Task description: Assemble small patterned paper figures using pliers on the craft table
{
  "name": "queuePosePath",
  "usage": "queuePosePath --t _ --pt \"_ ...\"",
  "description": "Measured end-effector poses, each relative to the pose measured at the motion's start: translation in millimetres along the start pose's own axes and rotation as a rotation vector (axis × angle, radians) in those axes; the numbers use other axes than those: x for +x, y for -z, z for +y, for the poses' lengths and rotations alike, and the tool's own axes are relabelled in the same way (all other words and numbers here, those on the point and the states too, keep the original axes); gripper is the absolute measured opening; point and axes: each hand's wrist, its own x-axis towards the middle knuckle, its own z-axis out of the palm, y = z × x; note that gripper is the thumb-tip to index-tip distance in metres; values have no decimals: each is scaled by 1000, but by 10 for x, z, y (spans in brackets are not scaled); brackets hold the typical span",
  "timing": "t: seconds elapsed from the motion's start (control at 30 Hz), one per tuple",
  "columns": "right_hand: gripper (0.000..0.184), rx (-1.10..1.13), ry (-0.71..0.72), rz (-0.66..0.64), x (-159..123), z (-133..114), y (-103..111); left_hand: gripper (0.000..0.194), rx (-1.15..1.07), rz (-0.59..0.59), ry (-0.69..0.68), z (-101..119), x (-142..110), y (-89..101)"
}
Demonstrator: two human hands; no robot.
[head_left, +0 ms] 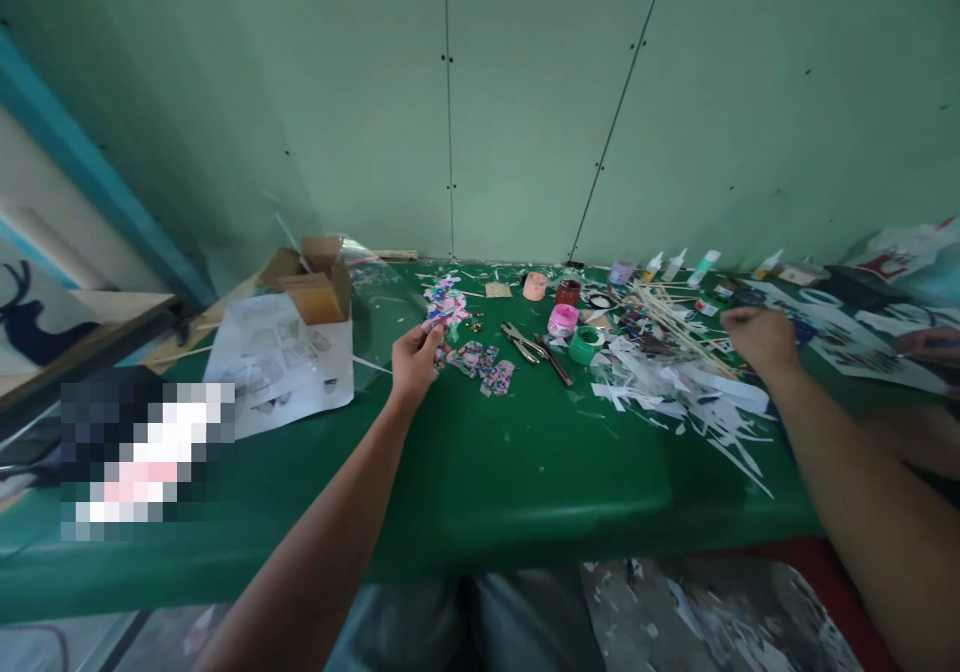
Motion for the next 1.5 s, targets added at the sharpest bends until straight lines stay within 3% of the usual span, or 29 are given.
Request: queuePosePath --t 0.13,0.17,0.23,0.33,0.47,0.6,0.83,1.23,1.4,1.5 --pt "12 322 90 -194 -332 -777 -185 36 49 2 -21 -52 6 12" --pt "9 493 120 -268 -485 -1012 -249 37 43 -2 -13 -61 6 17" --pt "7 590 195 -368 -868 -1503 -394 38 37 -11 0 -69 2 26" --pt "12 887 260 -673 -1520 -2174 -645 42 58 -19 1 -59 -10 40" --pt "19 998 345 -819 -2156 -2665 -958 40 120 -29 -68 -59 -7 50" --pt "20 1028 275 -760 -2373 -2663 -1089 32 159 -7 -131 -70 17 35" --pt "17 1036 164 -681 -2418 -2536 -1030 37 288 -91 -196 -33 -4 30" --pt "21 996 116 -844 -2451 -2511 -1073 37 309 -40 -166 -26 -4 41" --pt "22 922 275 -647 -2429 -2471 -1170 37 302 -65 -123 10 -30 45" --pt "22 925 292 -576 -2421 -2453 -1221 37 286 -83 -108 18 -44 49"
